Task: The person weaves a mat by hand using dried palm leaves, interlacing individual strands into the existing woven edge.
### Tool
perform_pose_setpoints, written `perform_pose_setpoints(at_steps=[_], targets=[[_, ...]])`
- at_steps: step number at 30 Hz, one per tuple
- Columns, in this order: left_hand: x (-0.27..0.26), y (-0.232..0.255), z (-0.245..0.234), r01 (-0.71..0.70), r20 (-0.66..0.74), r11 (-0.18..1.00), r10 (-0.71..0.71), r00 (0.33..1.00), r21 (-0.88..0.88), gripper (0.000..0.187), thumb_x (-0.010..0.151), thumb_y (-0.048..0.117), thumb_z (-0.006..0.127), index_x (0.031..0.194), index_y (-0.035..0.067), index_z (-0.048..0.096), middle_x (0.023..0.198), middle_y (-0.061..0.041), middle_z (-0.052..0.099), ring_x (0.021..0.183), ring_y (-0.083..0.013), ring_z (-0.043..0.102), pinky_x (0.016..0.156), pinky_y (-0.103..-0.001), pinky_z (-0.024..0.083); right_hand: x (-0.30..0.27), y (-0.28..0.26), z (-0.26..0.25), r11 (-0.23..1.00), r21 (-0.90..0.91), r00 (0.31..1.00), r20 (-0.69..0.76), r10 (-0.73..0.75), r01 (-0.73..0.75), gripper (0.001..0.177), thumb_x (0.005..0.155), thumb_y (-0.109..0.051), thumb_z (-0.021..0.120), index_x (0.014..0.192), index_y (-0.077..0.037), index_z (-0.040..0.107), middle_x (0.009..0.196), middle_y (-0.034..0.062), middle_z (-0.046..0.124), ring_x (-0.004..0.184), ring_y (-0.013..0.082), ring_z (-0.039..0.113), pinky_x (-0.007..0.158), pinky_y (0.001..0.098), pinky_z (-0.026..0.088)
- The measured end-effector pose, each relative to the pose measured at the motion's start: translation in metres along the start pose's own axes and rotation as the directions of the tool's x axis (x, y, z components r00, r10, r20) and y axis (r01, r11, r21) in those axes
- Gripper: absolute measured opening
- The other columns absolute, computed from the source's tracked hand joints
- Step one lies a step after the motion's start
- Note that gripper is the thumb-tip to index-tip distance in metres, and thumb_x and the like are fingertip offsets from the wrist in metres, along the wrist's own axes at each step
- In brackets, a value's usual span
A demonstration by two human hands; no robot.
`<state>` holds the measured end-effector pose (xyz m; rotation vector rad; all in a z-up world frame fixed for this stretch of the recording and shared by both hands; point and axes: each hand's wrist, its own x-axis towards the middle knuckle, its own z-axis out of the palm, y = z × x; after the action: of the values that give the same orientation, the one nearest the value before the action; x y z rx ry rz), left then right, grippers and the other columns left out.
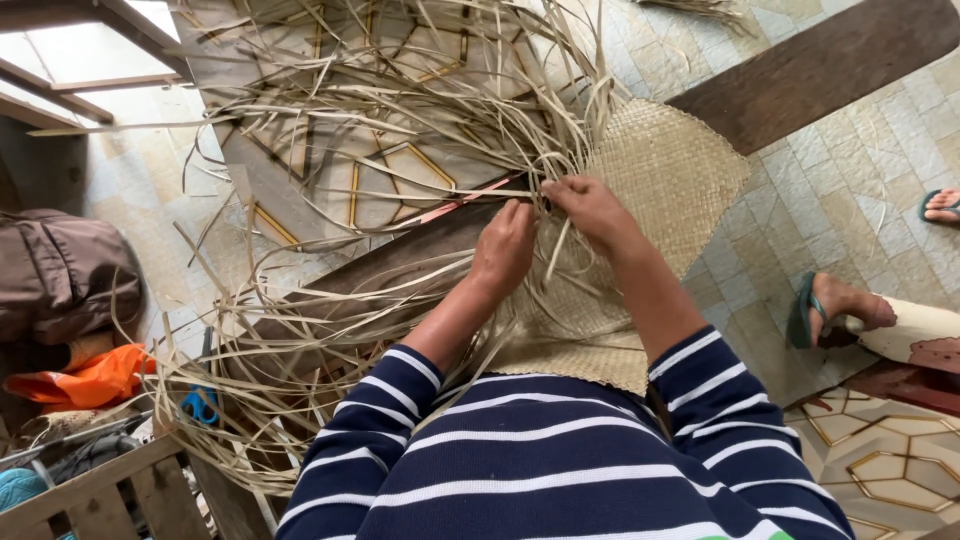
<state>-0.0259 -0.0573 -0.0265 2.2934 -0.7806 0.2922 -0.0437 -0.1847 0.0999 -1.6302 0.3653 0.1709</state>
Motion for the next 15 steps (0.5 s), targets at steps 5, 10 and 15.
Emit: perform_pose_setpoints(at_steps=[5, 10, 15], targets=[[0.01, 0.01, -0.019, 0.07, -0.032, 0.994, -0.073, 0.997, -0.085, 0.009, 0.08, 0.01, 0.055, 0.081, 0.009, 0.046, 0.074, -0.007, 0.044, 0.068, -0.0299, 0.053, 0.054, -0.037, 0.045, 0.021, -0.018, -0.02, 0.977, 0.165, 0.986, 0.07, -0.15, 0.137, 0.023, 0.085, -0.025, 0.066, 0.079, -0.007, 0.053, 0.052, -0.0005, 0.045, 0.048, 0.0068, 0.045, 0.05, 0.0175, 0.037], [0.008, 0.006, -0.014, 0.142, -0.044, 0.959, -0.158, 0.987, -0.246, 0.012, 0.078, 0.013, 0.057, 0.076, 0.011, 0.045, 0.07, -0.007, 0.041, 0.068, -0.0323, 0.051, 0.053, -0.041, 0.043, 0.045, 0.033, -0.022, 0.861, -0.346, 0.927, 0.119, -0.355, 0.374, 0.018, 0.078, -0.017, 0.074, 0.088, -0.004, 0.065, 0.079, 0.0156, 0.061, 0.078, 0.0258, 0.059, 0.075, 0.038, 0.045], [0.004, -0.002, -0.004, 0.19, -0.03, 0.967, -0.198, 0.98, -0.169, 0.017, 0.08, 0.019, 0.058, 0.075, 0.012, 0.043, 0.069, -0.008, 0.043, 0.065, -0.0307, 0.053, 0.053, -0.041, 0.044, 0.05, 0.052, -0.006, 0.818, -0.553, 0.987, 0.122, -0.106, 0.156, 0.017, 0.075, -0.022, 0.064, 0.075, -0.005, 0.066, 0.066, 0.0176, 0.061, 0.069, 0.0365, 0.06, 0.067, 0.0449, 0.045]])
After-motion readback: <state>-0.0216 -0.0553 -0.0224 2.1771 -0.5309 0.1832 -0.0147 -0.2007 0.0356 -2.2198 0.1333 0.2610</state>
